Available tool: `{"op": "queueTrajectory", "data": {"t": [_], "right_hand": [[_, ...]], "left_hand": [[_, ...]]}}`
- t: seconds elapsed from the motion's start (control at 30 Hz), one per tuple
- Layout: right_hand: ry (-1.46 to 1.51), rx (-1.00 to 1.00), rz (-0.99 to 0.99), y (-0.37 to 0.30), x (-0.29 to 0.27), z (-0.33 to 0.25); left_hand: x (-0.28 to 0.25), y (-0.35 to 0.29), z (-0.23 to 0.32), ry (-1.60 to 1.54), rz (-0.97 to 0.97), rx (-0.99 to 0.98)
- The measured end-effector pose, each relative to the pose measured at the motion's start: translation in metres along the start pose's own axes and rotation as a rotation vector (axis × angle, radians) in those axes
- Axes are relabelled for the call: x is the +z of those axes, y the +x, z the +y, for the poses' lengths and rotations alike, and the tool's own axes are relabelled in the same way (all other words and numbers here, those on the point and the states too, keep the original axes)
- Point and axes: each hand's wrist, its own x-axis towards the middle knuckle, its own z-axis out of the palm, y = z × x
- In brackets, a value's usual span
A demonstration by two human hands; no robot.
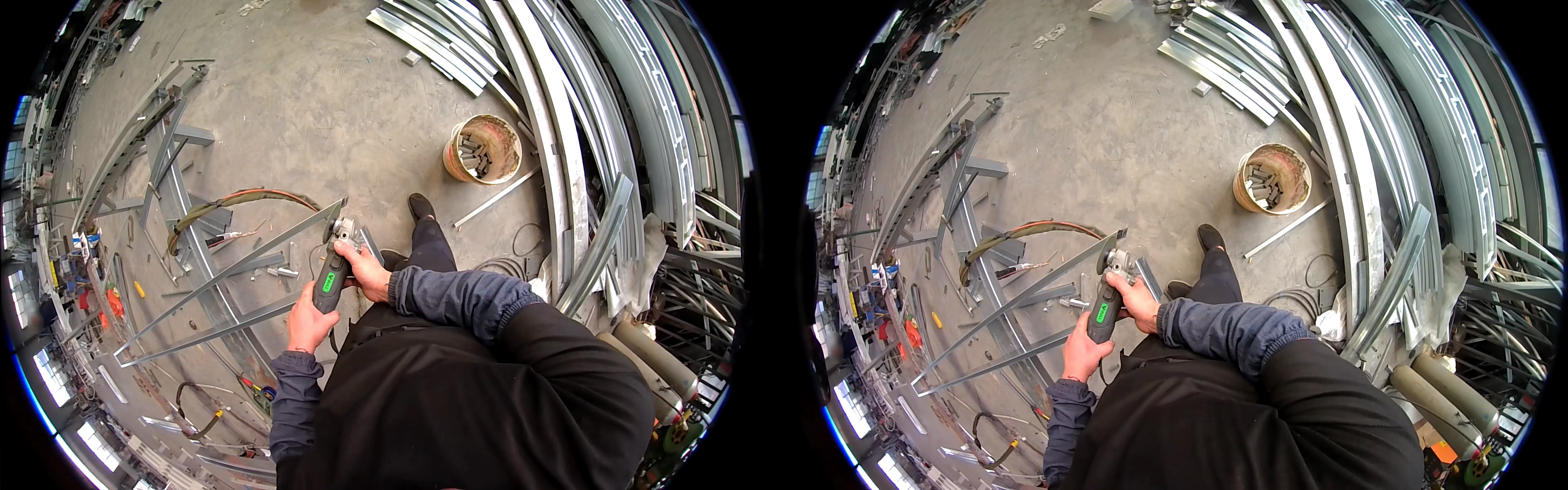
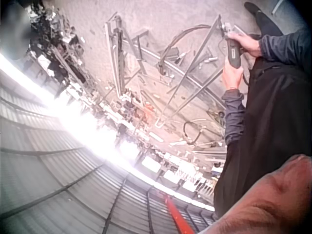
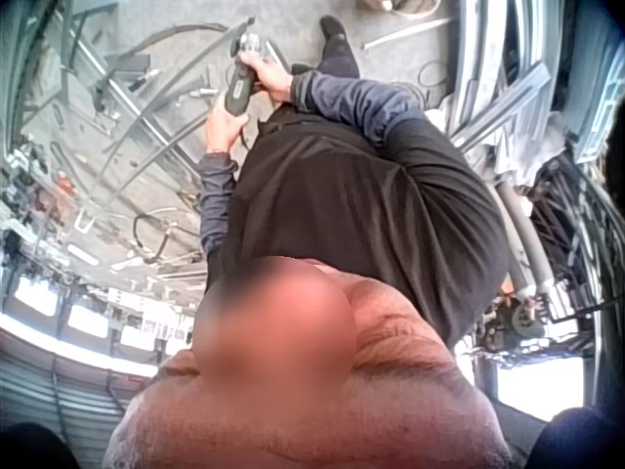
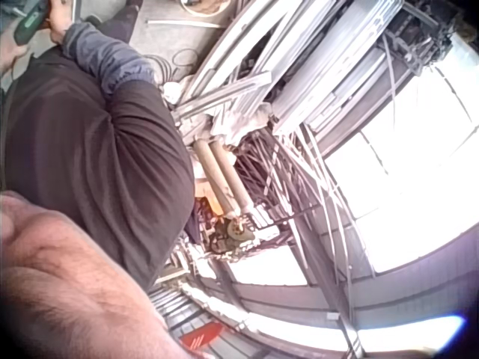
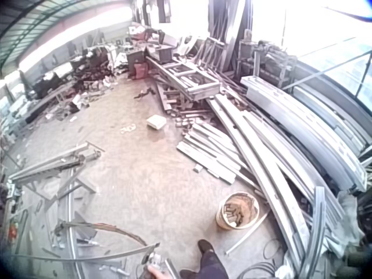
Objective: The person assembles a rectangular metal frame by welding two metal bars together, grinding the edges, and hammering the joints. They then measure the frame with a tape measure to verify dimensions.
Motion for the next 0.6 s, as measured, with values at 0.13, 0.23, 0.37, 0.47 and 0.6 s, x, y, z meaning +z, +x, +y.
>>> {"op": "queueTrajectory", "data": {"t": [0.13,0.23,0.37,0.47,0.6], "right_hand": [[-0.012,-0.003,-0.03,-0.0004,-0.0019,-0.0025],[-0.008,-0.004,-0.04,-0.0014,-0.0006,-0.0041],[-0.008,-0.006,-0.018,-0.0034,0.0008,-0.0057],[-0.003,-0.003,-0.005,0.0003,0.0005,-0.003],[-0.005,-0.004,0.003,0.0013,0.0001,-0.0047]], "left_hand": [[0.0017,-0.0002,0.0001,-0.016,0.012,0.016],[0.0007,0.0,0.0017,-0.012,-0.002,-0.005],[0.0003,0.0005,0.0019,-0.004,0.007,0.006],[0.0031,0.003,-0.002,-0.002,0.01,0.01],[0.0036,0.005,-0.0019,-0.01,0.013,0.029]]}}
